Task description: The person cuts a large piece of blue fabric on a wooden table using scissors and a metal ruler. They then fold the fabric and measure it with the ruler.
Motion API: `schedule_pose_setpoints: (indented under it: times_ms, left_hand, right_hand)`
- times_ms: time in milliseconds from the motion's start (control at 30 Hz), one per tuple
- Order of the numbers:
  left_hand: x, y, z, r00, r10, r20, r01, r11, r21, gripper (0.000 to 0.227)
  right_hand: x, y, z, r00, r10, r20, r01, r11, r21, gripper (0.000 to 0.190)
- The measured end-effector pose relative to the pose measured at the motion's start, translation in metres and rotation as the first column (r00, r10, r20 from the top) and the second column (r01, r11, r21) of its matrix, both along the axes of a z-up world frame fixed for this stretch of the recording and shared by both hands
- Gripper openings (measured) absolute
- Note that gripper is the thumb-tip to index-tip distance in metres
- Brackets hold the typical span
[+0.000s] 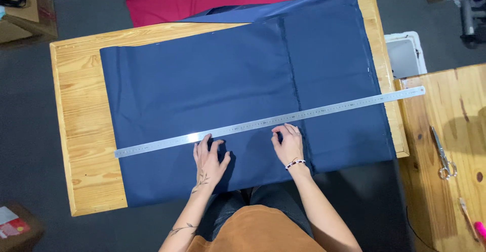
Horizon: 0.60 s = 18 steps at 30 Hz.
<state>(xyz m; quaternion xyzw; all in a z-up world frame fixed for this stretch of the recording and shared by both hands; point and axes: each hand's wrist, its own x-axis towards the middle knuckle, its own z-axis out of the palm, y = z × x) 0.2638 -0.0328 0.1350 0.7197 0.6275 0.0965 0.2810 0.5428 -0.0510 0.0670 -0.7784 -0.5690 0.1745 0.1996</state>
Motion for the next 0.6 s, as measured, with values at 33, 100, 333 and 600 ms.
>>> schedule_pose_setpoints:
  times_ms: [33,100,333,600]
  left_hand:
    - [0.000,0.000,0.001,1.000,0.005,-0.004,-0.005,1.000,-0.010,0.039]
    - [0.001,0.000,0.002,1.000,0.006,-0.008,-0.006,1.000,-0.019,0.039]
    - [0.000,-0.003,-0.003,1.000,0.002,-0.030,-0.003,0.999,-0.036,0.038]
    - [0.004,-0.005,-0.004,0.999,0.008,-0.033,-0.009,1.000,-0.017,0.038]
  right_hand:
    - [-0.001,0.000,-0.002,1.000,0.001,0.001,-0.001,1.000,0.005,0.009]
    - [-0.002,0.001,-0.003,1.000,-0.001,0.003,0.001,1.000,0.010,0.009]
    - [-0.006,0.002,0.006,1.000,0.006,-0.008,-0.006,1.000,-0.020,0.010]
    - [-0.006,0.000,0.014,1.000,0.009,-0.029,-0.010,0.999,-0.046,0.011]
